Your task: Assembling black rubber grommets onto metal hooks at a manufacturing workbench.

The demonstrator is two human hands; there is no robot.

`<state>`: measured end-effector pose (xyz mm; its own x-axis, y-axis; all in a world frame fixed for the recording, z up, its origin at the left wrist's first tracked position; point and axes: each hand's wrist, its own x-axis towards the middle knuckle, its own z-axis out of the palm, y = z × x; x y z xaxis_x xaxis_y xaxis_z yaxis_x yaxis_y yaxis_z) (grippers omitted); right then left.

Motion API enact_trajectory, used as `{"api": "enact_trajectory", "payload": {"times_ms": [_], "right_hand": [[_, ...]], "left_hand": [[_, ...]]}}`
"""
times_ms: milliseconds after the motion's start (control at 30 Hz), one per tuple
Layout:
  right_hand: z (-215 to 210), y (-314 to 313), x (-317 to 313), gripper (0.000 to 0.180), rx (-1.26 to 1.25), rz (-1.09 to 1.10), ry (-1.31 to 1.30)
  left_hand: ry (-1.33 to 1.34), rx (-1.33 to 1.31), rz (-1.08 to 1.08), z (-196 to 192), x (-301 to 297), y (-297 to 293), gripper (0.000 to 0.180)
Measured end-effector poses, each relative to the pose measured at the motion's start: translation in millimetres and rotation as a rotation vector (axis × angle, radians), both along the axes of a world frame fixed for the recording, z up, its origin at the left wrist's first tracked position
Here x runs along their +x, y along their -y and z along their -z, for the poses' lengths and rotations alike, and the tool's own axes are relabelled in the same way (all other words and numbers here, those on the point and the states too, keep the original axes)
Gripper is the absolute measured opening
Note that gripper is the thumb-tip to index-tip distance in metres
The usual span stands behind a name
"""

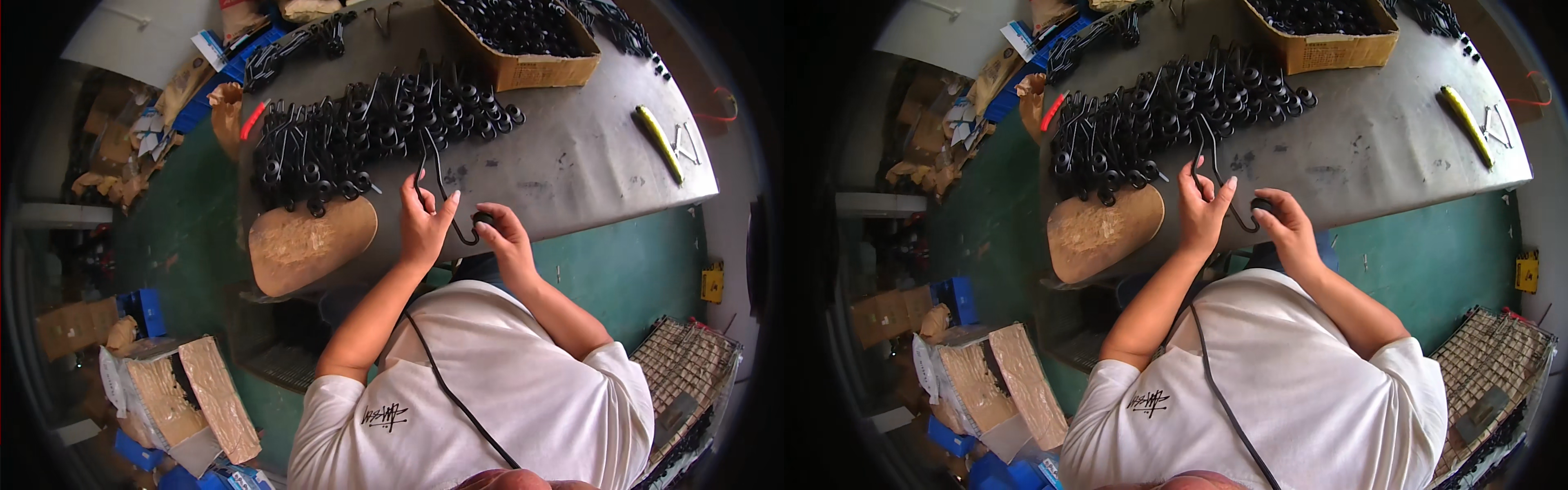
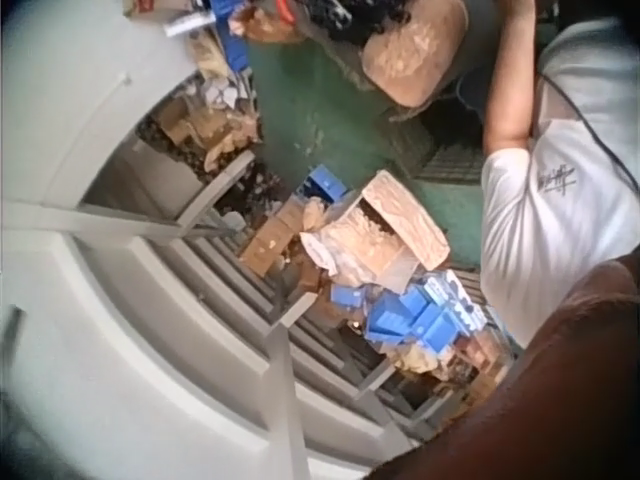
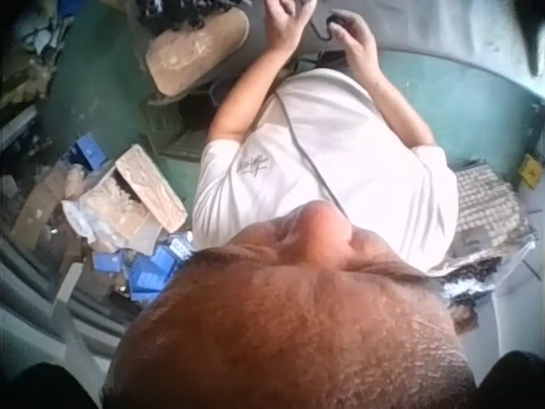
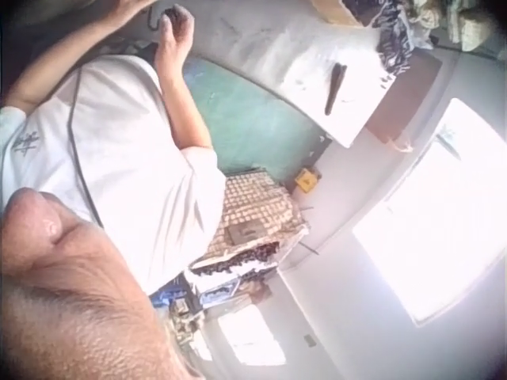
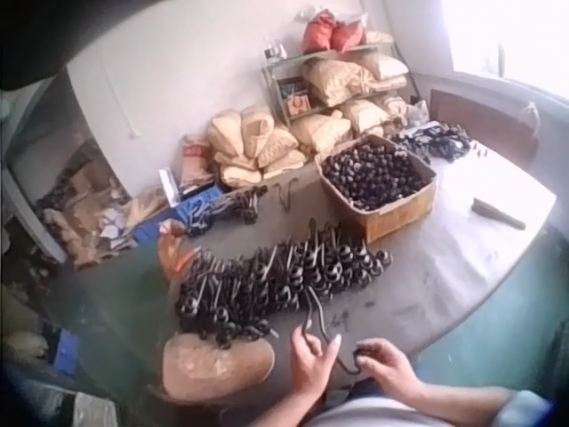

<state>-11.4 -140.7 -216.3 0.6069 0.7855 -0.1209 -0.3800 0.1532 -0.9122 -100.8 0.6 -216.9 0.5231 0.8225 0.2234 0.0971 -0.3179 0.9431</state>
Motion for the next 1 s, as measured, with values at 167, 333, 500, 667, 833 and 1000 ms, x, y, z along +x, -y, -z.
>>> {"api": "enact_trajectory", "payload": {"times_ms": [167,333,500,667,833,1000], "right_hand": [[-18,-19,-15,0.03,-0.087,0.061,0.658],[-19,-21,-20,0.029,-0.077,0.043,0.748],[-14,-25,-23,0.029,-0.092,0.09,0.794],[-15,-28,-26,0.028,-0.085,0.141,0.809],[-18,-29,-27,0.032,-0.129,0.043,0.686],[-15,-28,-32,0.034,-0.024,0.107,0.679]], "left_hand": [[0.085,-0.052,-0.015,0,-6,-2,0.062],[0.151,-0.151,0.052,-2,-11,-2,0.062],[0.169,-0.27,0.06,3,-14,-2,0.061],[0.246,-0.451,0.032,6,-14,2,0.057],[0.258,-0.552,0.024,1,-17,2,0.052],[0.234,-0.47,0.049,-2,-21,2,0.053]]}}
